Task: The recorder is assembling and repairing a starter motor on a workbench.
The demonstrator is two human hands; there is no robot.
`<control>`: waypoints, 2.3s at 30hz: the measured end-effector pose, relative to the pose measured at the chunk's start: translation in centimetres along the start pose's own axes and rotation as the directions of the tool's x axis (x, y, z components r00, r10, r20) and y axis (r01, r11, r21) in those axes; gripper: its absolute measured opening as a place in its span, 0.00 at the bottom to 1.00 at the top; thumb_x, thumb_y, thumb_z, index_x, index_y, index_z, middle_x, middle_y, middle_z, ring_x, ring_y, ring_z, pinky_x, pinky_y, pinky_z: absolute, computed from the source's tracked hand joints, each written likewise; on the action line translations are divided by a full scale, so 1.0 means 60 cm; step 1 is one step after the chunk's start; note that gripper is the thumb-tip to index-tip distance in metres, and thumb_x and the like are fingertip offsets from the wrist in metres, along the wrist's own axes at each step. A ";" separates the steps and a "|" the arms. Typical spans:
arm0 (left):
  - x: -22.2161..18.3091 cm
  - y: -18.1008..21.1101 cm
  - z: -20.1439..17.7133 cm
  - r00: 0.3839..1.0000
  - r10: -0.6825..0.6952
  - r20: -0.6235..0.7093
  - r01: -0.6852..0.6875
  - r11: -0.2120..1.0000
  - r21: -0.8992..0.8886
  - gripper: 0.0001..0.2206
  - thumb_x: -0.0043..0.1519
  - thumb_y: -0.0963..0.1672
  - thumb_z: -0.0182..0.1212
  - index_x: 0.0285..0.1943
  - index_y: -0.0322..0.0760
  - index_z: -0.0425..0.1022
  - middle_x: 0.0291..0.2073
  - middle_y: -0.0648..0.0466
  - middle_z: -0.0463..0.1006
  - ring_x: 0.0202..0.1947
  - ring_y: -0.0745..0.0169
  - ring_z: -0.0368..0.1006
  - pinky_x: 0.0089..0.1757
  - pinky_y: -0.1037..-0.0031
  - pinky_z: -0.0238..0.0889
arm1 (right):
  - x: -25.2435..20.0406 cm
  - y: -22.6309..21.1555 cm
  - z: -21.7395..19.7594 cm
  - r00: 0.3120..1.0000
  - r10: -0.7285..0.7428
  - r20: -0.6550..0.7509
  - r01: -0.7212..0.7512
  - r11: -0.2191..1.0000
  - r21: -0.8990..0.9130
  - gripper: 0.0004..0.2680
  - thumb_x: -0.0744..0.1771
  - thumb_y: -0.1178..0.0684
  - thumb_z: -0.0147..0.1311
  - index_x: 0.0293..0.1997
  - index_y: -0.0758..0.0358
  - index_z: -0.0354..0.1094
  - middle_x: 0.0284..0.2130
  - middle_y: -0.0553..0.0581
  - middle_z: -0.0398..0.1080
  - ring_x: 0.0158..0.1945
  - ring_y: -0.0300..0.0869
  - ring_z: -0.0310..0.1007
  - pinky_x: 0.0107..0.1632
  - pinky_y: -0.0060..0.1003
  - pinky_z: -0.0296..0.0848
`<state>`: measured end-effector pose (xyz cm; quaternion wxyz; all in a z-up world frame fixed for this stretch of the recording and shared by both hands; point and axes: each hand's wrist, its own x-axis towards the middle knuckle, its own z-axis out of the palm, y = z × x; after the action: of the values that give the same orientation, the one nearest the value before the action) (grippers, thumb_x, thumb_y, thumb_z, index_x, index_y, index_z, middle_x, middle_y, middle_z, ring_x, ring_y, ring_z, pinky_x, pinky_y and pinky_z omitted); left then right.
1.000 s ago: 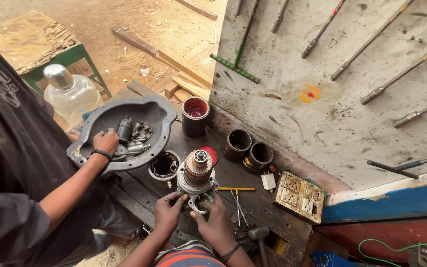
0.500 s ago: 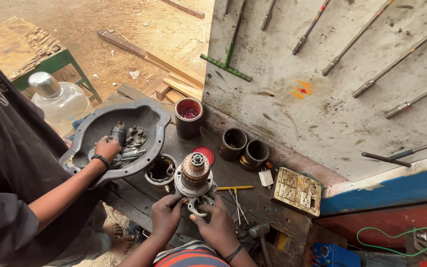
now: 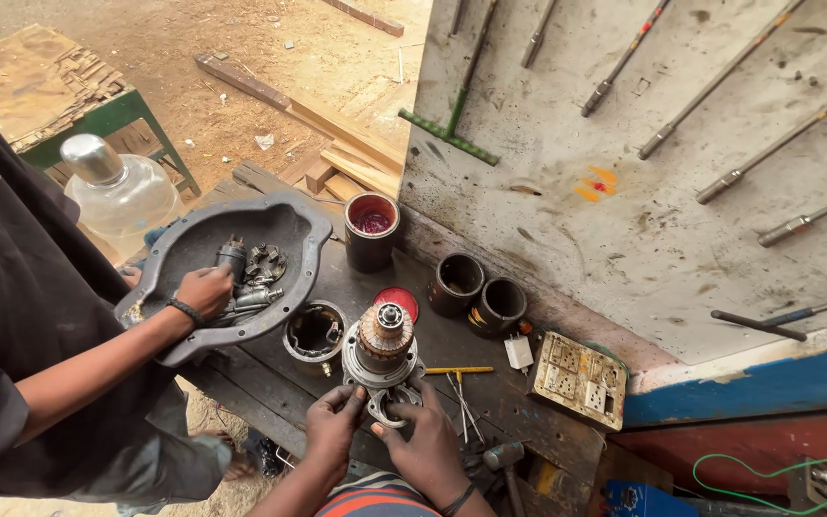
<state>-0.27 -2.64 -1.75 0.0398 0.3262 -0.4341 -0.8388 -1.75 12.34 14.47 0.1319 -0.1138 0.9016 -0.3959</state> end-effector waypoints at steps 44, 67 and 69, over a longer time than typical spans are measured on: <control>-0.020 0.046 0.005 0.994 0.095 0.060 -0.103 0.983 0.152 0.06 0.62 0.39 0.66 0.41 0.26 0.79 0.33 0.51 0.82 0.32 0.68 0.77 0.37 0.77 0.73 | 0.014 0.015 -0.004 0.994 -0.024 0.105 0.043 0.982 -0.182 0.16 0.61 0.39 0.65 0.45 0.57 0.80 0.68 0.60 0.53 0.73 0.49 0.52 0.70 0.63 0.41; -0.022 0.044 0.005 0.987 -0.153 0.039 0.154 0.988 -0.021 0.09 0.62 0.41 0.64 0.46 0.27 0.78 0.33 0.56 0.81 0.32 0.70 0.76 0.38 0.79 0.73 | 0.004 0.009 0.001 0.990 -0.139 0.036 0.144 0.974 -0.178 0.15 0.60 0.44 0.67 0.43 0.62 0.80 0.67 0.64 0.56 0.71 0.53 0.54 0.68 0.57 0.42; -0.006 0.022 -0.007 0.998 -0.012 0.059 0.010 0.999 0.034 0.08 0.62 0.39 0.65 0.46 0.25 0.78 0.33 0.54 0.81 0.32 0.70 0.75 0.36 0.78 0.70 | 0.003 0.007 0.001 0.988 -0.145 0.046 0.151 0.969 -0.197 0.14 0.61 0.44 0.66 0.45 0.62 0.79 0.67 0.65 0.54 0.70 0.53 0.55 0.68 0.58 0.41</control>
<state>-0.05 -3.64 -0.75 0.0166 0.3042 -0.4473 -0.8409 -1.93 12.54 14.08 0.1041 -0.1995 0.9237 -0.3102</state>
